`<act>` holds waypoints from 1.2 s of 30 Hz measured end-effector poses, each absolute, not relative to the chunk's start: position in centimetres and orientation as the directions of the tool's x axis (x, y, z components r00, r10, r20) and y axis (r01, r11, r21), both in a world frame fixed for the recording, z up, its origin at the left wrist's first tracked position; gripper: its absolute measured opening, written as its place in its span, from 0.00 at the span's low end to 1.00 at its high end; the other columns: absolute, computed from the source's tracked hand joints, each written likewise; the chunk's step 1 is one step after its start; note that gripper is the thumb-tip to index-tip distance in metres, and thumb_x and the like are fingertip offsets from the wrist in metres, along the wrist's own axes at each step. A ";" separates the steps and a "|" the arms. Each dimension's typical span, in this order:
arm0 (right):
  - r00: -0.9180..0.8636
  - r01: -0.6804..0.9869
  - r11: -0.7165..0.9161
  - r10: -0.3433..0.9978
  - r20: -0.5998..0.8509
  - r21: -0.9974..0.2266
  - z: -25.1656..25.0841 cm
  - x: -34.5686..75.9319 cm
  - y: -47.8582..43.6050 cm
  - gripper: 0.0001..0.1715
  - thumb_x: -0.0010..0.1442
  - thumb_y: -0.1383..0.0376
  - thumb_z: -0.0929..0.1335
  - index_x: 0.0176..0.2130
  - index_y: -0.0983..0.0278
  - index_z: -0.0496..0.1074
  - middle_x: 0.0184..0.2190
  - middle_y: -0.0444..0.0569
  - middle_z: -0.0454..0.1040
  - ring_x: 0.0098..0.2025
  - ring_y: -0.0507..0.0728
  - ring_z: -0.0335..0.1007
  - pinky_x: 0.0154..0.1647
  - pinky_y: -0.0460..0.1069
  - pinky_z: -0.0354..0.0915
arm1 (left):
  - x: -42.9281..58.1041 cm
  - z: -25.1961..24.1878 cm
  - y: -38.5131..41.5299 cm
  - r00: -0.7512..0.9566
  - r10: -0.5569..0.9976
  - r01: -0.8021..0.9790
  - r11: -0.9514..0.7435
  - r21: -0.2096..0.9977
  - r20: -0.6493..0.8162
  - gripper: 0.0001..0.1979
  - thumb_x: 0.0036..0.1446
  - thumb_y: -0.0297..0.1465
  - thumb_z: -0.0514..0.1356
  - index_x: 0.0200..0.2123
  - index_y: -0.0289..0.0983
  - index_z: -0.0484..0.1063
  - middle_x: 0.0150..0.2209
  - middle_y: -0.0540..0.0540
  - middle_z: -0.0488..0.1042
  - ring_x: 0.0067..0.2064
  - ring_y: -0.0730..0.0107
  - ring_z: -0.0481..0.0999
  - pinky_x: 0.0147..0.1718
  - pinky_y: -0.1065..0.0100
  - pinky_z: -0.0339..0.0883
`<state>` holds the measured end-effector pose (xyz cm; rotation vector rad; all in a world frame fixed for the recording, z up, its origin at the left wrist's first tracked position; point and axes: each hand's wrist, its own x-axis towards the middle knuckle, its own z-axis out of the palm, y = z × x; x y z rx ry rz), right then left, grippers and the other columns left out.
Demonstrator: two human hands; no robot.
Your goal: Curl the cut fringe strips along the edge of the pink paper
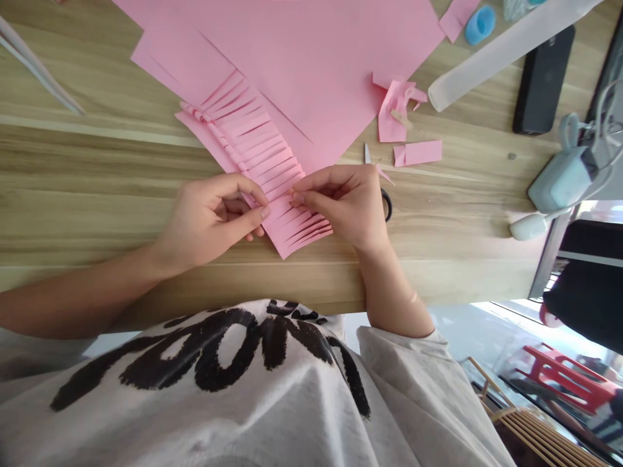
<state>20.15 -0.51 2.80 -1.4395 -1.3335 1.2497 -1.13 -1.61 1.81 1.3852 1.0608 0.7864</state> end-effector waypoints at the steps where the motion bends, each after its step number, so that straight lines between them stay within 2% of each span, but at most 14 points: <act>1: -0.038 0.206 -0.130 0.989 -0.140 -0.970 2.8 20.1 -0.5 0.10 0.48 0.75 0.78 0.29 0.60 0.84 0.26 0.42 0.83 0.26 0.53 0.79 0.29 0.48 0.79 | -1.1 1.8 -1.6 0.373 0.920 0.152 0.070 0.986 -0.123 0.03 0.58 0.26 0.65 0.36 0.38 0.75 0.25 0.54 0.77 0.25 0.76 0.77 0.25 0.75 0.74; 6: -0.069 0.195 -0.113 0.989 -0.128 -0.974 2.9 19.9 -0.5 0.11 0.45 0.76 0.79 0.27 0.61 0.83 0.25 0.42 0.82 0.26 0.51 0.78 0.29 0.47 0.76 | -1.1 1.8 -1.6 0.391 0.913 0.172 0.048 0.984 -0.113 0.02 0.58 0.27 0.65 0.36 0.37 0.75 0.30 0.52 0.79 0.27 0.77 0.78 0.27 0.75 0.74; 14: -0.109 0.220 -0.109 0.985 -0.135 -0.969 3.0 19.6 -0.8 0.11 0.44 0.74 0.79 0.26 0.60 0.81 0.26 0.41 0.82 0.29 0.52 0.76 0.30 0.47 0.73 | -1.2 1.6 -1.7 0.421 0.904 0.220 -0.016 0.975 -0.080 0.02 0.59 0.29 0.64 0.36 0.38 0.77 0.29 0.52 0.79 0.25 0.76 0.78 0.24 0.75 0.72; 24: -0.126 0.269 -0.089 0.984 -0.126 -0.959 3.2 20.0 -0.7 0.09 0.48 0.73 0.79 0.31 0.60 0.84 0.32 0.44 0.85 0.36 0.56 0.81 0.40 0.51 0.79 | -1.2 1.9 -1.7 0.376 0.918 0.163 0.067 0.984 -0.124 0.02 0.59 0.28 0.65 0.36 0.37 0.76 0.29 0.52 0.79 0.25 0.76 0.79 0.26 0.76 0.76; 29: -0.144 0.326 -0.080 0.981 -0.133 -0.942 3.2 20.1 -0.8 0.10 0.52 0.73 0.76 0.35 0.60 0.85 0.33 0.44 0.86 0.36 0.55 0.82 0.38 0.50 0.78 | -1.1 1.9 -1.7 0.369 0.923 0.162 0.054 0.985 -0.111 0.02 0.58 0.27 0.65 0.36 0.36 0.76 0.32 0.51 0.80 0.28 0.77 0.79 0.28 0.77 0.75; 36: -0.142 0.293 -0.073 0.983 -0.118 -0.953 3.2 20.0 -0.9 0.11 0.50 0.76 0.76 0.30 0.60 0.84 0.30 0.43 0.85 0.33 0.55 0.81 0.36 0.50 0.78 | -1.2 1.7 -1.7 0.396 0.912 0.197 0.031 0.980 -0.109 0.03 0.58 0.28 0.64 0.37 0.38 0.76 0.31 0.51 0.80 0.27 0.75 0.79 0.25 0.74 0.73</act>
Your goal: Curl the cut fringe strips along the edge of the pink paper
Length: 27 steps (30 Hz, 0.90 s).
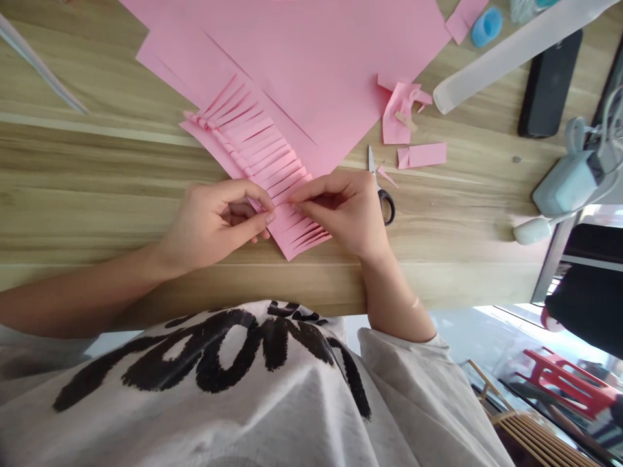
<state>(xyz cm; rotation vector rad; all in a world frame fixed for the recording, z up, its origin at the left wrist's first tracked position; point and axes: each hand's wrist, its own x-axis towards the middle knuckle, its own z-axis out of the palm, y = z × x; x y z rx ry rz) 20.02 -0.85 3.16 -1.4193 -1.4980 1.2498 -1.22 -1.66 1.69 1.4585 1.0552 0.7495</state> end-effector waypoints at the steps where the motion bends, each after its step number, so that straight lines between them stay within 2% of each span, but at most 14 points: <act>1: -0.151 0.286 -0.073 0.981 -0.120 -0.955 3.2 20.0 -0.9 0.11 0.49 0.76 0.76 0.30 0.60 0.84 0.30 0.43 0.84 0.33 0.55 0.81 0.36 0.50 0.78 | -1.2 1.7 -1.7 0.396 0.912 0.202 0.027 0.979 -0.106 0.03 0.58 0.28 0.64 0.37 0.38 0.77 0.31 0.51 0.81 0.27 0.75 0.79 0.25 0.74 0.73; 7: -0.235 0.267 -0.037 0.966 -0.103 -0.963 3.1 20.0 -0.9 0.12 0.51 0.77 0.74 0.30 0.59 0.83 0.31 0.42 0.84 0.35 0.53 0.80 0.37 0.49 0.75 | -1.2 1.7 -1.7 0.404 0.910 0.189 0.019 0.982 -0.096 0.04 0.58 0.26 0.64 0.37 0.37 0.77 0.33 0.51 0.82 0.28 0.76 0.80 0.26 0.76 0.74; 16: -0.227 0.239 -0.047 0.968 -0.103 -0.970 3.1 20.0 -1.0 0.14 0.53 0.76 0.75 0.35 0.59 0.84 0.35 0.43 0.85 0.39 0.54 0.82 0.42 0.48 0.77 | -1.1 1.9 -1.7 0.392 0.912 0.154 0.063 0.986 -0.120 0.03 0.59 0.26 0.65 0.38 0.37 0.76 0.29 0.53 0.80 0.27 0.76 0.80 0.28 0.76 0.76; 22: -0.213 0.236 -0.073 0.969 -0.125 -0.969 3.0 20.0 -1.0 0.14 0.52 0.79 0.74 0.32 0.60 0.84 0.32 0.42 0.85 0.35 0.52 0.81 0.39 0.46 0.76 | -1.2 1.7 -1.6 0.403 0.910 0.187 0.028 0.982 -0.102 0.04 0.58 0.26 0.64 0.38 0.36 0.77 0.31 0.52 0.81 0.28 0.76 0.80 0.25 0.78 0.74; 27: -0.251 0.198 -0.018 0.966 -0.068 -0.980 2.7 19.8 -0.9 0.14 0.49 0.80 0.75 0.30 0.62 0.83 0.30 0.42 0.83 0.33 0.50 0.79 0.35 0.45 0.73 | -1.2 1.8 -1.6 0.425 0.902 0.195 -0.004 0.981 -0.081 0.04 0.58 0.25 0.64 0.38 0.35 0.77 0.36 0.51 0.82 0.30 0.79 0.81 0.26 0.80 0.73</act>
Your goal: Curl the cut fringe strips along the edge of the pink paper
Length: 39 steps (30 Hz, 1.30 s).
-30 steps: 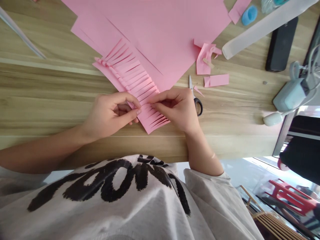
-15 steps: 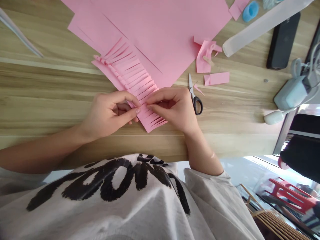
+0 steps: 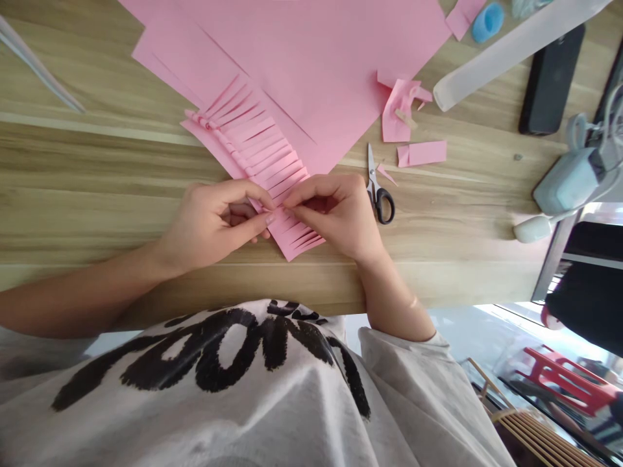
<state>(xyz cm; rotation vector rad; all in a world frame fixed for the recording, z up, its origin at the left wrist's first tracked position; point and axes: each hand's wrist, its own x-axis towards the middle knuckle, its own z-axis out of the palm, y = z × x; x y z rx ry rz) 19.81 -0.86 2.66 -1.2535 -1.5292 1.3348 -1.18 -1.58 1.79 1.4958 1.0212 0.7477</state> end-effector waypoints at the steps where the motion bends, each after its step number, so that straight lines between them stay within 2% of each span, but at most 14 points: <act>1: -0.257 0.190 -0.015 0.964 -0.065 -0.982 2.6 19.8 -0.9 0.14 0.49 0.80 0.75 0.30 0.62 0.83 0.30 0.42 0.83 0.33 0.50 0.79 0.35 0.45 0.73 | -1.2 1.8 -1.6 0.425 0.901 0.196 -0.005 0.981 -0.081 0.04 0.58 0.24 0.64 0.38 0.35 0.77 0.36 0.51 0.83 0.30 0.79 0.81 0.26 0.81 0.73; 10: -0.237 0.207 -0.015 0.969 -0.066 -0.978 2.8 19.7 -0.9 0.13 0.50 0.78 0.76 0.32 0.61 0.84 0.31 0.43 0.84 0.35 0.52 0.80 0.37 0.46 0.76 | -1.2 1.6 -1.7 0.415 0.907 0.189 -0.011 0.982 -0.070 0.04 0.58 0.24 0.64 0.38 0.36 0.77 0.33 0.52 0.82 0.28 0.80 0.80 0.26 0.81 0.73; 17: -0.223 0.190 -0.048 0.971 -0.090 -0.981 3.0 19.5 -1.0 0.11 0.50 0.77 0.76 0.32 0.62 0.84 0.28 0.43 0.84 0.30 0.50 0.79 0.32 0.45 0.75 | -1.2 1.6 -1.5 0.413 0.911 0.153 -0.059 0.986 -0.010 0.05 0.58 0.22 0.64 0.37 0.35 0.77 0.34 0.51 0.82 0.28 0.80 0.81 0.25 0.83 0.73; 25: -0.251 0.160 -0.033 0.965 -0.073 -0.987 2.8 19.5 -1.0 0.11 0.49 0.77 0.77 0.30 0.61 0.84 0.30 0.44 0.84 0.33 0.52 0.81 0.35 0.46 0.77 | -1.3 1.4 -1.6 0.411 0.911 0.178 -0.091 0.980 0.010 0.04 0.57 0.23 0.64 0.37 0.34 0.77 0.30 0.51 0.80 0.24 0.77 0.80 0.21 0.80 0.71; 32: -0.241 0.201 -0.057 0.965 -0.106 -0.978 2.9 19.6 -1.2 0.13 0.51 0.76 0.76 0.34 0.61 0.85 0.32 0.43 0.86 0.35 0.52 0.83 0.38 0.46 0.78 | -1.4 1.6 -1.6 0.415 0.908 0.165 -0.014 0.986 -0.057 0.04 0.58 0.23 0.63 0.38 0.35 0.77 0.30 0.52 0.80 0.26 0.78 0.81 0.26 0.81 0.74; 39: -0.255 0.187 -0.056 0.961 -0.104 -0.981 2.9 19.6 -1.1 0.11 0.50 0.76 0.76 0.32 0.61 0.84 0.30 0.43 0.85 0.33 0.50 0.81 0.36 0.44 0.75 | -1.3 2.0 -1.5 0.448 0.893 0.218 -0.055 0.974 -0.050 0.04 0.58 0.23 0.63 0.37 0.35 0.77 0.33 0.51 0.82 0.28 0.81 0.79 0.27 0.82 0.72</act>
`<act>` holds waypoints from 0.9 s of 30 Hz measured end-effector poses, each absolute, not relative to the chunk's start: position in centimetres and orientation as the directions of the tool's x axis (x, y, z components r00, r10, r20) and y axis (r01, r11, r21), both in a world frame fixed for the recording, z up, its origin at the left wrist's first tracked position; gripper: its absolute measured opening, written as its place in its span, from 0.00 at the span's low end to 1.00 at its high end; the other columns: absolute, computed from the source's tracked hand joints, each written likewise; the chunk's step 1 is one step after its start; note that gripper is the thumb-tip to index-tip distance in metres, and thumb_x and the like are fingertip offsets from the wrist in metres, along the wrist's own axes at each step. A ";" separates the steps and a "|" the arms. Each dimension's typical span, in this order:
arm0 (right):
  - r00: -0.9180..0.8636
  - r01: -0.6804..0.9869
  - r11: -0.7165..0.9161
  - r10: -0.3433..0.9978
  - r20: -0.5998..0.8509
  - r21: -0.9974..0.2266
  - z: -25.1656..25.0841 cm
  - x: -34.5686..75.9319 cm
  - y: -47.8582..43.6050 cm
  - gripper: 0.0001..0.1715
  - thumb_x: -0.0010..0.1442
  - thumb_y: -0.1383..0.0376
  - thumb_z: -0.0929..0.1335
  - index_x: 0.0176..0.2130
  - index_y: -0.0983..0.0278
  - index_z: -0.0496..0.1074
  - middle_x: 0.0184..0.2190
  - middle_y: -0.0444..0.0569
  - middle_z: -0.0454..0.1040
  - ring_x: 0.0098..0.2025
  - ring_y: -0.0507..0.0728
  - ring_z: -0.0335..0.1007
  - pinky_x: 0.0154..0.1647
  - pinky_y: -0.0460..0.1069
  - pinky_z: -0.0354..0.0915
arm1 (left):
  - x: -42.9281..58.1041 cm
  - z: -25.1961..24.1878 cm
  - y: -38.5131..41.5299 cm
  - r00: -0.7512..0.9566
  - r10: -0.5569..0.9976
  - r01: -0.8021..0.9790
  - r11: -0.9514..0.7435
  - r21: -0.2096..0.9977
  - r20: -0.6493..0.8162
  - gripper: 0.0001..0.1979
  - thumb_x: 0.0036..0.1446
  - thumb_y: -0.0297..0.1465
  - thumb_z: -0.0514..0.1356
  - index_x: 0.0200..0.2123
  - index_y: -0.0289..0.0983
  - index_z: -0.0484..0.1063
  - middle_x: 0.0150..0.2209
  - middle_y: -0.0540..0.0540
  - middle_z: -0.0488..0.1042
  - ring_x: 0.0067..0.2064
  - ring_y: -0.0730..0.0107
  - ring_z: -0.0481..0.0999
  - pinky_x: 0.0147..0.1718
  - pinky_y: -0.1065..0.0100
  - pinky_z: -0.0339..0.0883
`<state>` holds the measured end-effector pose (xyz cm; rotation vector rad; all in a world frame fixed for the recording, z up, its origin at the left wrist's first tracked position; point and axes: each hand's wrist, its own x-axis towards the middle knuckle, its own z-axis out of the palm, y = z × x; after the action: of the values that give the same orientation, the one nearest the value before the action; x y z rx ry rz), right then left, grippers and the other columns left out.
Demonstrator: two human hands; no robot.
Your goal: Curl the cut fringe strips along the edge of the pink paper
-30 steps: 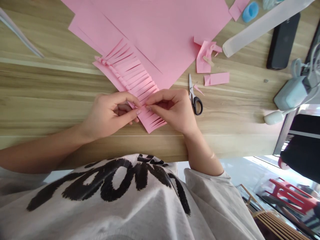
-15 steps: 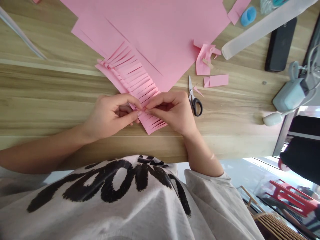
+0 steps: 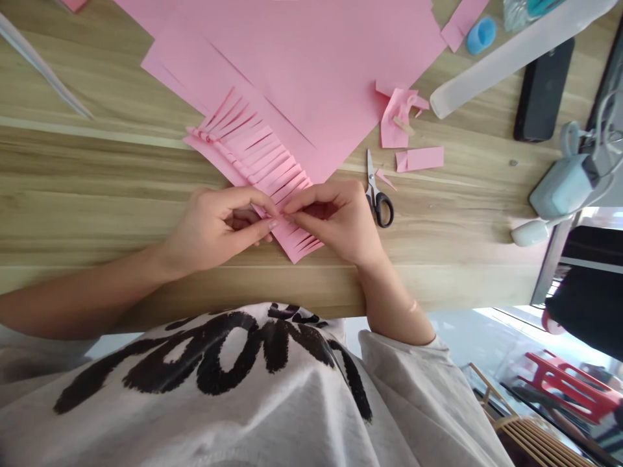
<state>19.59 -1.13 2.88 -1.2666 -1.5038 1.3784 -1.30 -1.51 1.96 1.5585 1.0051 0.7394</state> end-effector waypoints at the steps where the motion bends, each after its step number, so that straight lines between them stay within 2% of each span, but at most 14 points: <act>1: -0.265 0.184 -0.052 0.959 -0.100 -0.982 2.9 19.6 -1.1 0.10 0.50 0.76 0.76 0.31 0.61 0.84 0.30 0.43 0.84 0.33 0.50 0.80 0.35 0.44 0.74 | -1.3 2.0 -1.5 0.453 0.890 0.233 -0.059 0.971 -0.055 0.05 0.58 0.23 0.63 0.38 0.36 0.77 0.33 0.51 0.82 0.27 0.81 0.79 0.27 0.82 0.71; 4: -0.297 0.181 -0.027 0.951 -0.081 -0.983 2.9 19.5 -1.0 0.09 0.51 0.75 0.76 0.30 0.61 0.83 0.29 0.43 0.83 0.32 0.49 0.78 0.33 0.43 0.72 | -1.4 2.2 -1.5 0.460 0.886 0.259 -0.069 0.964 -0.060 0.05 0.58 0.23 0.63 0.37 0.36 0.77 0.33 0.52 0.83 0.27 0.81 0.78 0.27 0.81 0.71; 8: -0.302 0.172 -0.003 0.952 -0.056 -0.985 3.0 19.5 -1.0 0.10 0.51 0.75 0.77 0.30 0.61 0.84 0.30 0.44 0.84 0.33 0.50 0.80 0.35 0.44 0.74 | -1.4 2.1 -1.5 0.452 0.891 0.223 -0.069 0.972 -0.040 0.05 0.58 0.24 0.63 0.37 0.37 0.77 0.33 0.52 0.83 0.26 0.80 0.78 0.25 0.79 0.71; 15: -0.272 0.188 -0.058 0.956 -0.108 -0.981 3.0 19.5 -1.3 0.11 0.51 0.75 0.75 0.33 0.61 0.84 0.32 0.44 0.85 0.34 0.52 0.81 0.35 0.46 0.76 | -1.3 1.9 -1.6 0.434 0.900 0.210 -0.055 0.976 -0.042 0.04 0.58 0.25 0.63 0.37 0.39 0.76 0.33 0.52 0.82 0.26 0.77 0.79 0.25 0.76 0.72; 22: -0.292 0.231 -0.037 0.951 -0.106 -0.972 3.2 19.3 -1.3 0.07 0.51 0.74 0.76 0.29 0.62 0.82 0.28 0.45 0.82 0.29 0.50 0.76 0.28 0.45 0.69 | -1.3 2.1 -1.5 0.488 0.873 0.235 -0.145 0.961 0.012 0.06 0.58 0.22 0.63 0.36 0.37 0.76 0.32 0.52 0.83 0.27 0.81 0.79 0.28 0.82 0.71; 27: -0.326 0.245 -0.034 0.938 -0.115 -0.969 3.3 19.1 -1.2 0.07 0.51 0.75 0.76 0.27 0.63 0.81 0.26 0.45 0.82 0.28 0.52 0.75 0.28 0.47 0.68 | -1.4 2.1 -1.5 0.489 0.872 0.236 -0.159 0.959 0.024 0.06 0.57 0.21 0.63 0.36 0.36 0.77 0.31 0.53 0.82 0.27 0.84 0.78 0.28 0.87 0.70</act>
<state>19.11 -1.20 3.34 -1.2626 -1.6123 1.4001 -1.38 -1.54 2.13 1.6719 0.9589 0.7478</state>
